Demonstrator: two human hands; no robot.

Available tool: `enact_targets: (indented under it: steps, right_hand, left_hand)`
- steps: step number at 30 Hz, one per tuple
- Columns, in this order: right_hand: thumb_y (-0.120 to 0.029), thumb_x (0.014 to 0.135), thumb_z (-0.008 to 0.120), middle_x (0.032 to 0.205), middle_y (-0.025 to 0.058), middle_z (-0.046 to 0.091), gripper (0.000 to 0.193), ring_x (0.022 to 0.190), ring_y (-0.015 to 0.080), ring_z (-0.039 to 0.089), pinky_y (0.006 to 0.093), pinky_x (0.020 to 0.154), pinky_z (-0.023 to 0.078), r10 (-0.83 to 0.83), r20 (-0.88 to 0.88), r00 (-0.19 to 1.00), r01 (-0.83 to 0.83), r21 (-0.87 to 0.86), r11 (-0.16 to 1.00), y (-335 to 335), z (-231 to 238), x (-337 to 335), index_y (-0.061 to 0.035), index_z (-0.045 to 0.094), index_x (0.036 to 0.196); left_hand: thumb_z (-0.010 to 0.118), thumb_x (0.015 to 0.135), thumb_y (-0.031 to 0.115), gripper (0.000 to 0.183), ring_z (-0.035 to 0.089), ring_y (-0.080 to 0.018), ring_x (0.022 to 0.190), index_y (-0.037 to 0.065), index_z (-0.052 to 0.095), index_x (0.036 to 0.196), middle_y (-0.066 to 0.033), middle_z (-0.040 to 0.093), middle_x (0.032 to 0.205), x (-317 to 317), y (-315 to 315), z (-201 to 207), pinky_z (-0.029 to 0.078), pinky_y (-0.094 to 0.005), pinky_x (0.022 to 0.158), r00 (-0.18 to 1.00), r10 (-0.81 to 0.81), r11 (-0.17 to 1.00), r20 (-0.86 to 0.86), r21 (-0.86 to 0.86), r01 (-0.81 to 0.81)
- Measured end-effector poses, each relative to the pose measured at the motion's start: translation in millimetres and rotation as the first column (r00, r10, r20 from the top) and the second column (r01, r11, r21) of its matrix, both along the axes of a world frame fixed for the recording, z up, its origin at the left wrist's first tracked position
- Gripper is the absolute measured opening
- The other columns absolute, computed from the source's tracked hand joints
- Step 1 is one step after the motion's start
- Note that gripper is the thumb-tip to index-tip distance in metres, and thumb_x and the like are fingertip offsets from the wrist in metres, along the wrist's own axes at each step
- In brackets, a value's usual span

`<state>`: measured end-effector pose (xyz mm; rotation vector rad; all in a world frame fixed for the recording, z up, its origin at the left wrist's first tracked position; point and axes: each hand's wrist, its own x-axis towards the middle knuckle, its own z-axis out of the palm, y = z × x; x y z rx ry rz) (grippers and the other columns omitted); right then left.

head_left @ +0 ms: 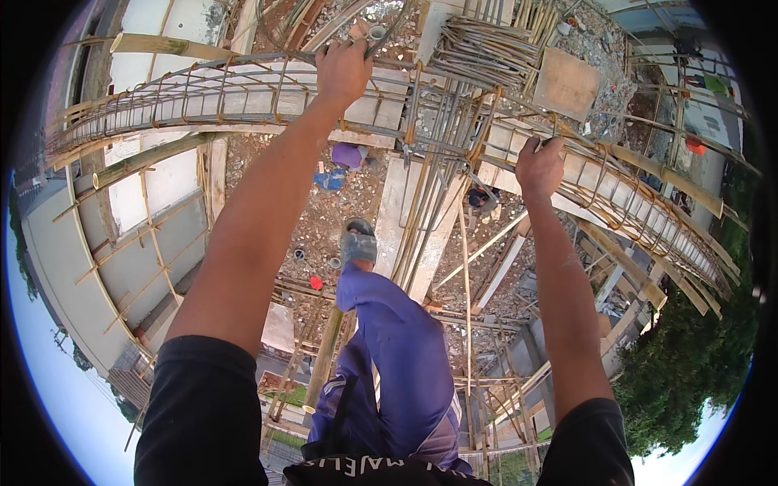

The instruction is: The person walks along a bamboo scaffolding platform at a construction site and sits down to work on a rebar cage. They use wire ties to secure the intersecting steel bars of the cage, repeatedly wrapping and twisting the ties to fasten the structure.

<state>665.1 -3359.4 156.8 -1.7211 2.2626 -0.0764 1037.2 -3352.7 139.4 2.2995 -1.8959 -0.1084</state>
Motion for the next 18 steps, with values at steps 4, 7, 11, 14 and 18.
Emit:
enact_targets:
  steps: [4, 7, 11, 14, 18]
  right_hand:
    - [-0.035, 0.100, 0.055, 0.085, 0.0293, 0.069, 0.034, 0.081, 0.0488, 0.069, 0.0590, 0.075, 0.052, 0.007, 0.038, 0.999, -0.006, -0.011, 1.000, -1.9, 2.0, -1.0, -0.0018, 0.049, 0.105]
    - [-0.033, 0.099, 0.057, 0.082, 0.0284, 0.069, 0.033, 0.077, 0.0485, 0.068, 0.0581, 0.071, 0.053, 0.034, 0.046, 0.998, -0.033, -0.033, 0.999, -4.5, -2.6, -4.2, -0.0014, 0.049, 0.103]
    - [-0.032, 0.098, 0.060, 0.073, 0.0265, 0.067, 0.032, 0.071, 0.0480, 0.068, 0.0565, 0.066, 0.053, 0.047, 0.044, 0.998, -0.045, -0.062, 0.997, -4.7, -3.1, -6.6, -0.0018, 0.048, 0.101]
    - [-0.032, 0.098, 0.060, 0.071, 0.0256, 0.066, 0.032, 0.067, 0.0481, 0.067, 0.0574, 0.064, 0.053, 0.054, 0.082, 0.995, -0.048, -0.075, 0.996, -7.2, -1.5, -4.4, -0.0020, 0.048, 0.101]
    - [-0.033, 0.098, 0.060, 0.073, 0.0253, 0.067, 0.034, 0.067, 0.0478, 0.067, 0.0573, 0.063, 0.052, 0.073, 0.105, 0.992, -0.064, -0.087, 0.994, -9.2, -8.3, -8.6, -0.0017, 0.049, 0.102]
  left_hand:
    - [0.064, 0.095, 0.022, 0.021, 0.062, -0.0339, 0.109, 0.007, 0.066, 0.109, -0.0125, 0.070, 0.104, -0.4, -6.2, 5.0, 0.039, -0.0555, 0.102, 0.999, 0.027, 0.996, -0.021, 0.081, -0.025]
    - [0.067, 0.093, 0.022, 0.019, 0.061, -0.0321, 0.109, 0.008, 0.066, 0.107, -0.0112, 0.068, 0.105, -0.5, -8.8, 4.9, 0.037, -0.0537, 0.104, 0.998, 0.043, 0.996, -0.041, 0.076, -0.040]
    - [0.067, 0.093, 0.022, 0.017, 0.061, -0.0308, 0.104, 0.009, 0.066, 0.105, -0.0097, 0.067, 0.104, -1.2, -16.2, 6.5, 0.037, -0.0517, 0.103, 0.998, 0.042, 0.991, -0.039, 0.128, -0.037]
    - [0.067, 0.094, 0.022, 0.017, 0.060, -0.0308, 0.102, 0.010, 0.066, 0.105, -0.0089, 0.066, 0.102, 2.6, -16.6, 5.3, 0.037, -0.0515, 0.102, 0.999, 0.035, 0.989, -0.028, 0.145, -0.031]
    - [0.066, 0.094, 0.022, 0.016, 0.060, -0.0312, 0.101, 0.010, 0.066, 0.105, -0.0087, 0.065, 0.100, 0.8, -22.0, 11.0, 0.037, -0.0515, 0.102, 0.997, 0.039, 0.987, -0.061, 0.159, -0.029]
